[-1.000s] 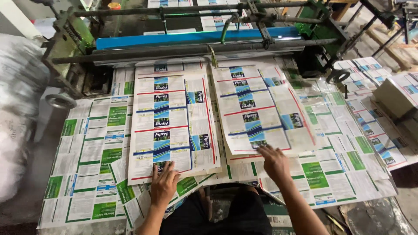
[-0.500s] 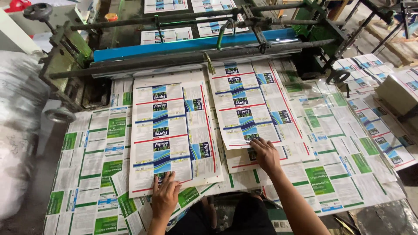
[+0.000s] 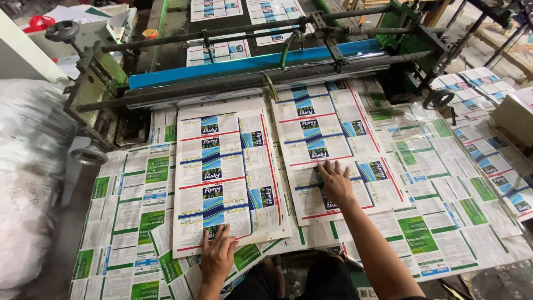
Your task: Collecting and stacking printed sheets as they come out of a production machine.
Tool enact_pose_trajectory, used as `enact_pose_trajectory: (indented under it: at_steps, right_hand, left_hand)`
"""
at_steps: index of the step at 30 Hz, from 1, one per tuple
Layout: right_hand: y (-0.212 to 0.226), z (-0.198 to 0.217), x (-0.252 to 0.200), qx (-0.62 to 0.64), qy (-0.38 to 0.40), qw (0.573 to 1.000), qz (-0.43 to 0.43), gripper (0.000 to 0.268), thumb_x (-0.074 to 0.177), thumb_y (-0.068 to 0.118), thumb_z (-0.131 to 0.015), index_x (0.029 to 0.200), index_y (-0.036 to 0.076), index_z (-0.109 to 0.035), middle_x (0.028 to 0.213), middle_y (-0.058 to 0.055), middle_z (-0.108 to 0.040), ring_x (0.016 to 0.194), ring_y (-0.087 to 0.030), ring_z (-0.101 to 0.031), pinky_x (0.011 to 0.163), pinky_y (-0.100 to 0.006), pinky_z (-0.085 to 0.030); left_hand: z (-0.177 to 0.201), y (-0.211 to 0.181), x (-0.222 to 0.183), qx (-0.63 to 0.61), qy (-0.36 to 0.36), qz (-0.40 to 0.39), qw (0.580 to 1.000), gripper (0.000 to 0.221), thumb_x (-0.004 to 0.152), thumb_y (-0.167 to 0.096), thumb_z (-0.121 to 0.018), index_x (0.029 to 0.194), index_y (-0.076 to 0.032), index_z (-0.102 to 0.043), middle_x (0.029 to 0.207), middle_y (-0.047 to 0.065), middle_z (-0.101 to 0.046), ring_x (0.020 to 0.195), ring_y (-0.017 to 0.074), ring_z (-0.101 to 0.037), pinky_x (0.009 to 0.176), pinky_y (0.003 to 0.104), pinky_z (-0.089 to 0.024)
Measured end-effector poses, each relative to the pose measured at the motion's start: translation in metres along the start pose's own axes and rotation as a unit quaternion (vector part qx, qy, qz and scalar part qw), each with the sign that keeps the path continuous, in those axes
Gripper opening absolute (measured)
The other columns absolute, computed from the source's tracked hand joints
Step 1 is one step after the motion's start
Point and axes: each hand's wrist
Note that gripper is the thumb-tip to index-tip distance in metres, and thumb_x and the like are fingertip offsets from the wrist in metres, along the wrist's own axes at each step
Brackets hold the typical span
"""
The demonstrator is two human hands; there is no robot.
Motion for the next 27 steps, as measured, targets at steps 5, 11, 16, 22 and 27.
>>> enact_pose_trajectory:
  at_steps: [5,11,16,22,27]
  right_hand:
    - [0.019,0.015,-0.027,0.032,0.015,0.990,-0.134,0.061,0.099,0.044,-0.053,0.152,0.016,-0.042,0.160,-0.019,-0.035,0.149,-0.044,-0.028,0.116,-0.069,-0.020]
    - [0.021,0.012,-0.035,0.041,-0.065,0.992,-0.098,0.063,0.099,0.049,-0.050,0.153,0.016,-0.047,0.160,-0.019,-0.041,0.149,-0.045,-0.033,0.118,-0.067,-0.022]
    - [0.016,0.005,-0.037,0.046,-0.078,0.992,-0.093,0.064,0.101,0.052,-0.049,0.153,0.016,-0.048,0.161,-0.019,-0.040,0.150,-0.044,-0.031,0.120,-0.065,-0.020]
    - [0.019,0.008,-0.034,0.049,-0.075,0.990,-0.111,0.064,0.100,0.053,-0.049,0.154,0.019,-0.048,0.161,-0.018,-0.040,0.151,-0.043,-0.030,0.121,-0.063,-0.019]
    - [0.017,0.007,-0.035,0.032,-0.072,0.991,-0.111,0.064,0.100,0.053,-0.049,0.154,0.019,-0.048,0.161,-0.018,-0.040,0.151,-0.043,-0.030,0.120,-0.063,-0.018]
  left_hand:
    - [-0.001,-0.002,0.003,-0.014,0.009,0.009,1.000,0.018,0.096,-0.028,-0.063,0.092,-0.011,-0.067,0.129,0.012,-0.072,0.131,0.0301,-0.059,0.115,0.062,-0.034]
    - [0.054,-0.017,0.058,0.039,0.239,0.119,0.963,0.012,0.100,-0.020,-0.057,0.107,-0.015,-0.066,0.108,0.004,-0.079,0.102,0.0269,-0.074,0.092,0.045,-0.058]
    - [0.104,-0.059,0.085,0.109,0.060,-0.028,0.992,0.014,0.096,-0.006,-0.060,0.109,-0.008,-0.065,0.103,0.011,-0.077,0.094,0.0276,-0.076,0.083,0.046,-0.059]
    - [0.035,-0.034,0.036,0.081,-0.062,-0.099,0.990,0.024,0.091,0.003,-0.064,0.114,-0.003,-0.066,0.118,0.017,-0.075,0.109,0.0297,-0.074,0.091,0.044,-0.058]
    - [0.006,-0.016,0.028,0.017,-0.015,-0.082,0.996,0.028,0.084,0.004,-0.065,0.111,-0.003,-0.068,0.120,0.017,-0.075,0.113,0.0323,-0.071,0.093,0.048,-0.056]
Point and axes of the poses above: each hand's wrist, its own x-axis towards the middle knuckle, its own z-axis out of the back of the hand, y = z × x
